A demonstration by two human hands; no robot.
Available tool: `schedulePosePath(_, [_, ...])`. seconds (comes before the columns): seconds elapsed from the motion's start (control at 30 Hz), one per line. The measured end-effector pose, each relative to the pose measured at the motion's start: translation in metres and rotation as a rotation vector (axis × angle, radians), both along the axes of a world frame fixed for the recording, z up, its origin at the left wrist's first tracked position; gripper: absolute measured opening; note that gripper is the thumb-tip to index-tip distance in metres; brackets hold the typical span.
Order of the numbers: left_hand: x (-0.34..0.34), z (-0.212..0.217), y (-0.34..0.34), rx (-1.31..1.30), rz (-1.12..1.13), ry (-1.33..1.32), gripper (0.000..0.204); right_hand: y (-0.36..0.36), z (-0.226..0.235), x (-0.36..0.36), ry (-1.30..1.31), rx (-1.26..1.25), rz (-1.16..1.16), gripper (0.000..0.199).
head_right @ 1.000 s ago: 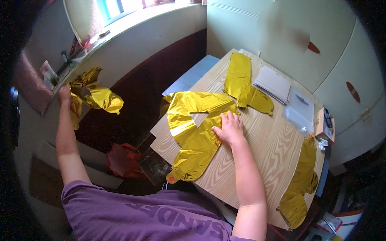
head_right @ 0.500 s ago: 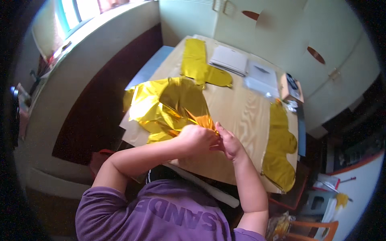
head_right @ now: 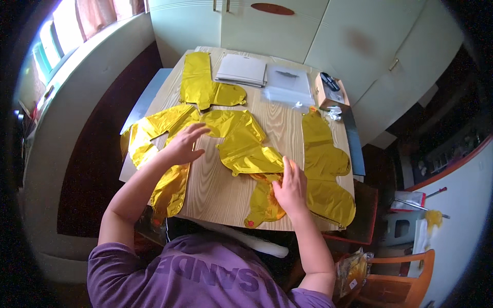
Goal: Folding a gold-colored foil balloon on a wooden table.
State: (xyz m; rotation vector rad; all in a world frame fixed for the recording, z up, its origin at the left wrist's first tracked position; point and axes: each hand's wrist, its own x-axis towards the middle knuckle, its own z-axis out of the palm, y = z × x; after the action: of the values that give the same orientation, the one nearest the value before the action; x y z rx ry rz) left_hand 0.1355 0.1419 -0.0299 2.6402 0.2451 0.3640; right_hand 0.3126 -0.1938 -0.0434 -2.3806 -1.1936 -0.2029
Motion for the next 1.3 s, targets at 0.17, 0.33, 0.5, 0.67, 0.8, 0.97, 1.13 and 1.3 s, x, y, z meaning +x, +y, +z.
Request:
schedulePosePath(0.17, [0.038, -0.009, 0.028, 0.25, -0.056, -0.004, 0.064, 0.027, -0.001, 0.019, -0.349, -0.062, 0.2, 0.051])
schedulePosePath(0.33, [0.067, -0.038, 0.043, 0.3, -0.115, -0.015, 0.031, 0.047, 0.009, 0.048, 0.211, 0.31, 0.168, 0.012])
schedulePosePath(0.5, [-0.003, -0.03, -0.011, 0.525, -0.081, -0.059, 0.026, 0.055, -0.011, 0.139, 0.711, 0.494, -0.1, 0.025])
schedulePosePath(0.67, [-0.068, 0.013, -0.042, 0.239, -0.068, -0.01, 0.02, 0.102, -0.044, 0.152, 0.694, 0.254, -0.172, 0.032])
schedulePosePath(0.8, [-0.062, 0.013, -0.01, 0.011, -0.06, -0.137, 0.02, 0.134, -0.049, 0.143, 0.663, 0.181, -0.045, 0.026])
schedulePosePath(0.97, [-0.041, -0.023, 0.01, 0.181, -0.19, -0.035, 0.056, 0.112, -0.035, 0.116, 0.345, 0.223, 0.048, 0.039])
schedulePosePath(1.13, [-0.055, -0.028, 0.004, 0.169, -0.159, 0.074, 0.06, 0.013, -0.001, 0.056, -0.095, -0.102, 0.341, 0.05])
schedulePosePath(1.3, [-0.028, -0.008, 0.004, 0.1, -0.209, 0.062, 0.054, -0.033, -0.016, 0.011, -0.08, -0.159, 0.36, 0.052])
